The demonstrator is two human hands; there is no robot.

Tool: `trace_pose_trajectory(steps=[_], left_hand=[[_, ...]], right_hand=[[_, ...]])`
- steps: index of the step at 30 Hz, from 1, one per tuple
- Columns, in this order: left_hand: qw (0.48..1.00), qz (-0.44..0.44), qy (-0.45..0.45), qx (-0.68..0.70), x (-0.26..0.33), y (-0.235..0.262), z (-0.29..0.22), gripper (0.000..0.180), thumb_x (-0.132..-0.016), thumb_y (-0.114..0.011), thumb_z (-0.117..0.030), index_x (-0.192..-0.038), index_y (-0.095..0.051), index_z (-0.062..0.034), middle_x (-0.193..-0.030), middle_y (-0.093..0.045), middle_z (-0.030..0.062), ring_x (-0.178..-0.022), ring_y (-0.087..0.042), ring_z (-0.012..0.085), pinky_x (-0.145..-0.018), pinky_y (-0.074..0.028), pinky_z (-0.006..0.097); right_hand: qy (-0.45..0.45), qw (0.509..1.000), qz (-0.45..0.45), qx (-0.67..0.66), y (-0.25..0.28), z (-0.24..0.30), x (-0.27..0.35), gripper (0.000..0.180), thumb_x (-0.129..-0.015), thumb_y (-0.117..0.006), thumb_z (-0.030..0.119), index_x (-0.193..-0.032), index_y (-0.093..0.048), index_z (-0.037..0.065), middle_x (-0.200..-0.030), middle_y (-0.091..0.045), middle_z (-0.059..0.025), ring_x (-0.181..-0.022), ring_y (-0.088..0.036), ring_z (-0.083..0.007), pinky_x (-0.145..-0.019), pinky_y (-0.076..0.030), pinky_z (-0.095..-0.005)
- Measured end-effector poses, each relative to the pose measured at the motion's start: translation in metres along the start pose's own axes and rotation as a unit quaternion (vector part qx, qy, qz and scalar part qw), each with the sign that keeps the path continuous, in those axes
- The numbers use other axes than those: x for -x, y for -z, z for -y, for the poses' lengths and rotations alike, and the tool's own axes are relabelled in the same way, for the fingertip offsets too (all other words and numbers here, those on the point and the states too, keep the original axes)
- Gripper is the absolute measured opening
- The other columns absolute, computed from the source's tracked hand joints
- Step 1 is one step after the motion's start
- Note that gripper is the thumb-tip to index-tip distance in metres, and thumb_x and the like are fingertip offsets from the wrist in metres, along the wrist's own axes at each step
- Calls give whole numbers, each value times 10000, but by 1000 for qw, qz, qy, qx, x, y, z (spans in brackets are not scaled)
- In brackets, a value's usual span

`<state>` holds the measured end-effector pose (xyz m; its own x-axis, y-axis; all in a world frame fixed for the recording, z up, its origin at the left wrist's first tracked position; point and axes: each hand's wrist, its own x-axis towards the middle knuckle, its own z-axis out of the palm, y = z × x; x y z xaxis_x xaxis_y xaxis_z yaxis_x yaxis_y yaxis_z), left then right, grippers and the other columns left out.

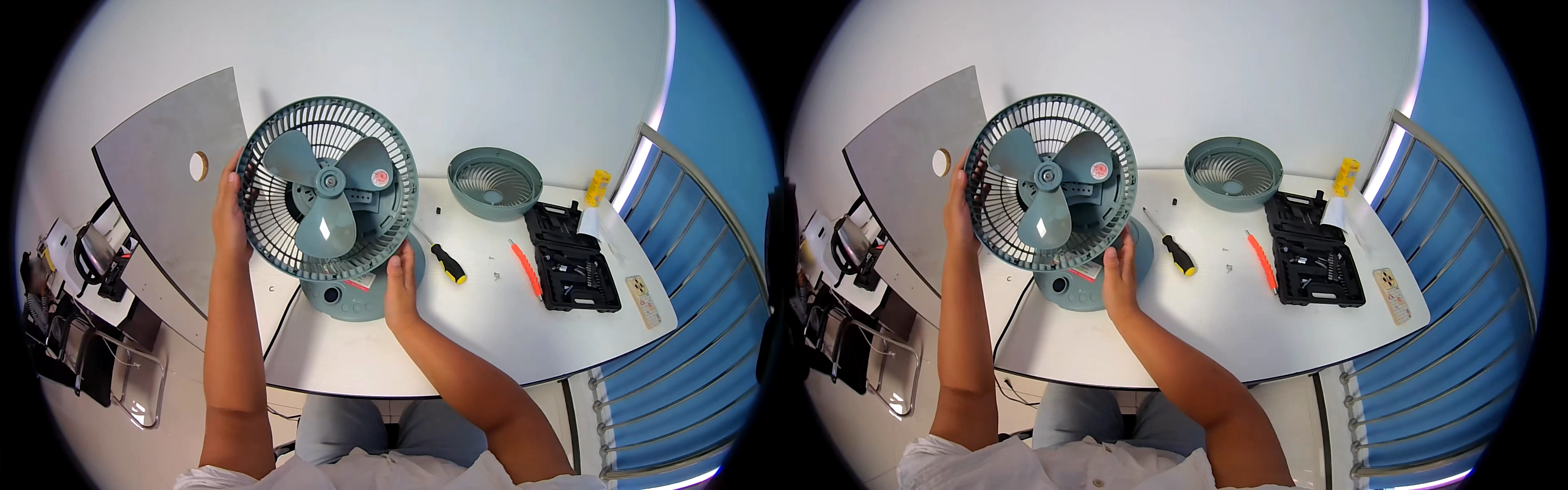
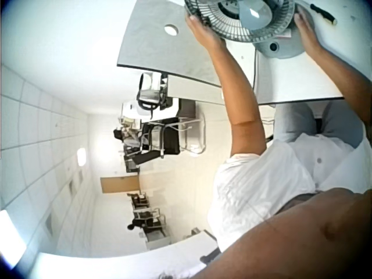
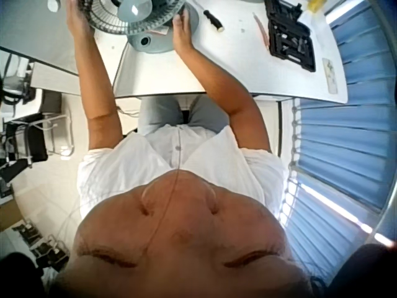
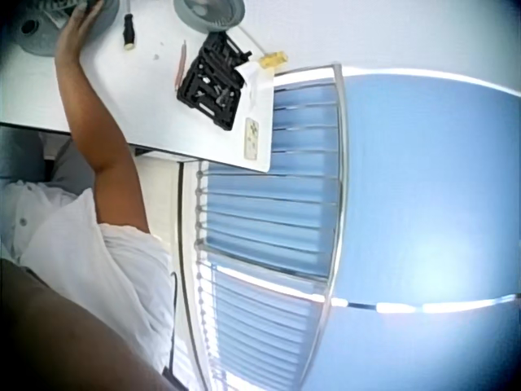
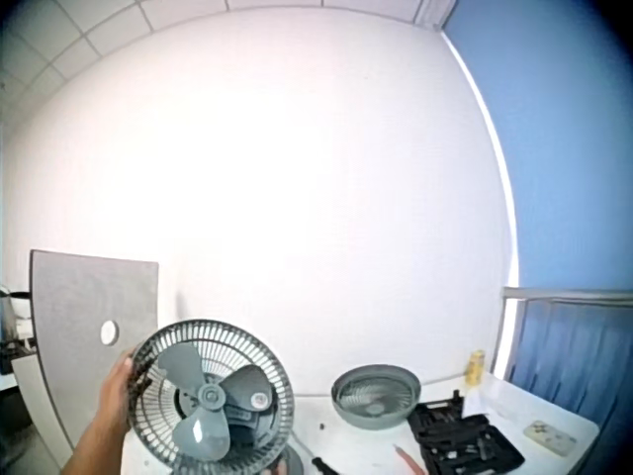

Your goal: The person assembles a teal table fan on a white table. They use a screwdriver to tighten screws on the base, attach the fan blades and motor housing, and then secure the front and rear grilles. The fan is fully assembled by the end of the clip.

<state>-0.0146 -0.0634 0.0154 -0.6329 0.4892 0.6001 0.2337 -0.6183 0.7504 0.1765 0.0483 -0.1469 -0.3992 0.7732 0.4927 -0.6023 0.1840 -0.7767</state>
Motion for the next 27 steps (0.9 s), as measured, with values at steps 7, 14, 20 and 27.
trace_pose_trajectory(steps=[7, 14, 20, 27], left_hand=[[999, 26, 34, 15, -19, 14, 9, 444, -993, -401, -318, -1368, -469, -90, -1264, -573, 15, -1110, -533, 107, -884, -415, 261], [999, -15, 40, 21, -8, 8, 12, 428, -1002, -380, -305, -1360, -471, -88, -1239, -586, 10, -1074, -553, 103, -861, -435, 255], [996, -54, 50, 50, 9, -1, 11, 428, -1006, -375, -299, -1351, -465, -63, -1221, -595, 23, -1058, -566, 103, -839, -460, 247], [998, -4, 54, 30, -13, 5, 18, 436, -1010, -373, -289, -1370, -447, -53, -1227, -587, 41, -1046, -568, 118, -843, -457, 259]], right_hand=[[53, 998, 21, 2, -12, -4, 3, 727, -981, -468, 376, -1486, -106, -2, -1545, -146, -139, -1420, -173, -242, -1146, -148, -361], [53, 995, 27, 78, -9, 2, 5, 690, -977, -468, 332, -1484, -135, 3, -1569, -15, -155, -1454, -36, -277, -1156, -105, -395], [53, 994, 25, 96, -6, -2, 6, 669, -971, -477, 309, -1478, -159, 10, -1569, 3, -155, -1455, -26, -290, -1156, -107, -407], [58, 994, 6, 94, -13, -9, 6, 674, -960, -504, 293, -1477, -169, 20, -1570, 29, -151, -1456, -11, -291, -1156, -104, -415]])
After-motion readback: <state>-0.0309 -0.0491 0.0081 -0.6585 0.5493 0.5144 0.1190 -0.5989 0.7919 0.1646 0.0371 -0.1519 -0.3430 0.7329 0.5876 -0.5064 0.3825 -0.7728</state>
